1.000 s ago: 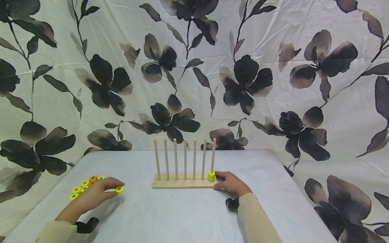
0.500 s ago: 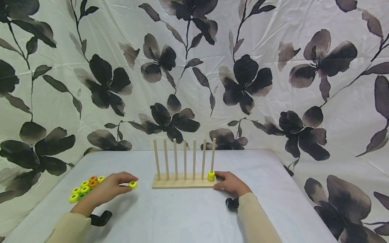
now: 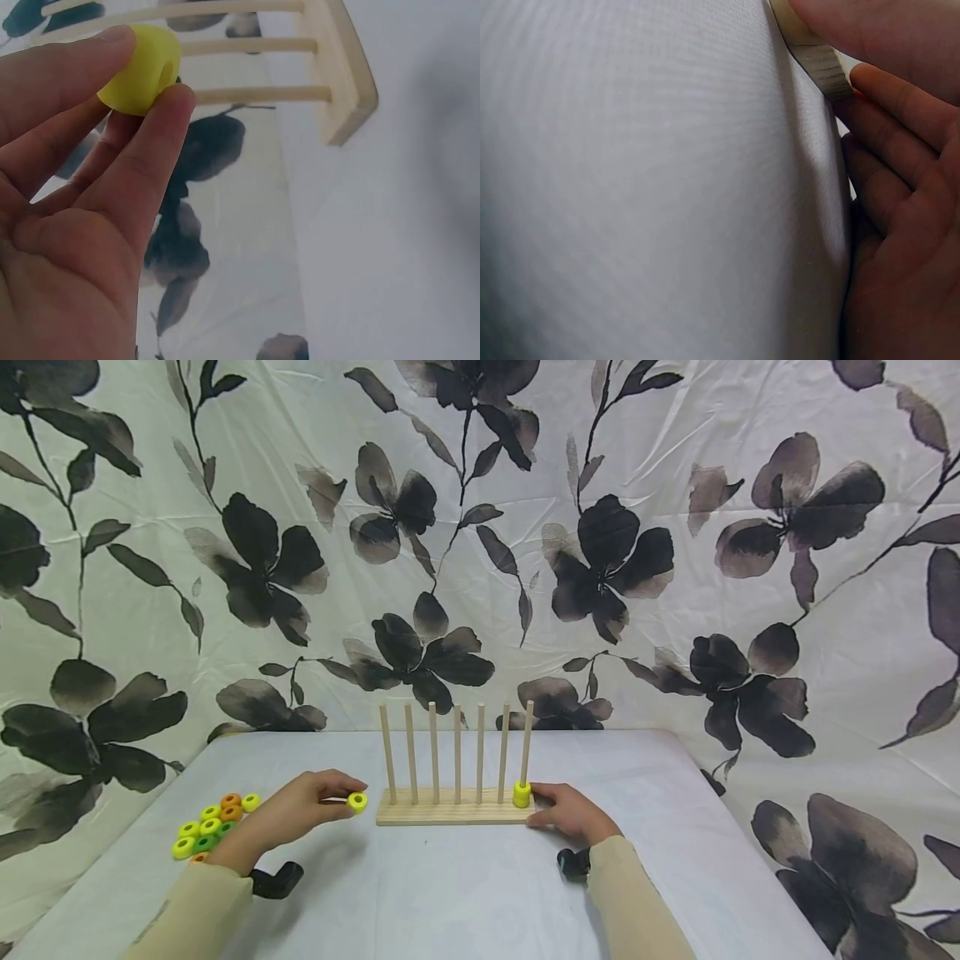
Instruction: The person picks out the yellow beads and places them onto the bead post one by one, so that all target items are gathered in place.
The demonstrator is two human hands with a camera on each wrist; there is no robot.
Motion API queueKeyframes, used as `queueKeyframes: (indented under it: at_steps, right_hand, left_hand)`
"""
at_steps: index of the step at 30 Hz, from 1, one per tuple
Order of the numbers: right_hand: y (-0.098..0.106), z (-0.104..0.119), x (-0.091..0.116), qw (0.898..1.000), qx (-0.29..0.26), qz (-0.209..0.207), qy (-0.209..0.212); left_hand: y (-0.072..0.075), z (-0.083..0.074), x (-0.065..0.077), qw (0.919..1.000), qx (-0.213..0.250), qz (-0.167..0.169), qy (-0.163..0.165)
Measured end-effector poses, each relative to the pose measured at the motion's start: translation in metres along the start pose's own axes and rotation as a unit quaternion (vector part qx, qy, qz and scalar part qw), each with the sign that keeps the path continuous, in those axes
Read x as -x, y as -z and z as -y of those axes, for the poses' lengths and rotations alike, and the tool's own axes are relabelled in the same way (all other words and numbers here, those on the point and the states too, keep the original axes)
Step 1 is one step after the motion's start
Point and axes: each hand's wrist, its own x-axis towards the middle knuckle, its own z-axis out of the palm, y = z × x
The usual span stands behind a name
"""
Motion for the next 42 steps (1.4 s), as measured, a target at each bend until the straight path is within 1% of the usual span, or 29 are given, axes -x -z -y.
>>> queueKeyframes:
  at_steps: [6,12,19,23,30,32,39,42]
  right_hand:
    - [0.0,0.001,0.0,1.0,0.002,0.001,-0.001]
    - [0.0,0.001,0.001,1.0,0.003,0.001,-0.001]
    - [-0.001,0.001,-0.001,1.0,0.003,0.001,-0.007]
    - [-0.001,0.0,-0.002,1.0,0.005,-0.001,-0.008]
    - [-0.001,-0.003,-0.003,1.0,0.006,0.0,-0.002]
    - [-0.001,-0.003,-0.003,1.0,0.006,0.001,-0.002]
    - [-0.002,-0.003,-0.003,1.0,0.002,0.0,-0.003]
    - [-0.002,-0.003,-0.003,1.0,0.009,-0.001,-0.002]
  left_hand:
    - [-0.007,-0.014,-0.008,0.9997,0.002,0.002,-0.025]
    - [-0.014,-0.03,-0.014,0.9977,-0.014,0.004,-0.066]
    - [-0.02,-0.047,-0.022,0.997,-0.013,0.006,-0.076]
    - [-0.022,-0.057,-0.025,0.9958,-0.007,0.012,-0.09]
    - [-0.022,-0.075,-0.033,0.9917,0.009,0.026,-0.126]
    - [-0.022,-0.08,-0.035,0.9907,0.01,0.03,-0.132]
    - [-0.021,-0.101,-0.04,0.9892,0.007,0.048,-0.139]
    - [-0.02,-0.109,-0.043,0.9875,0.001,0.05,-0.149]
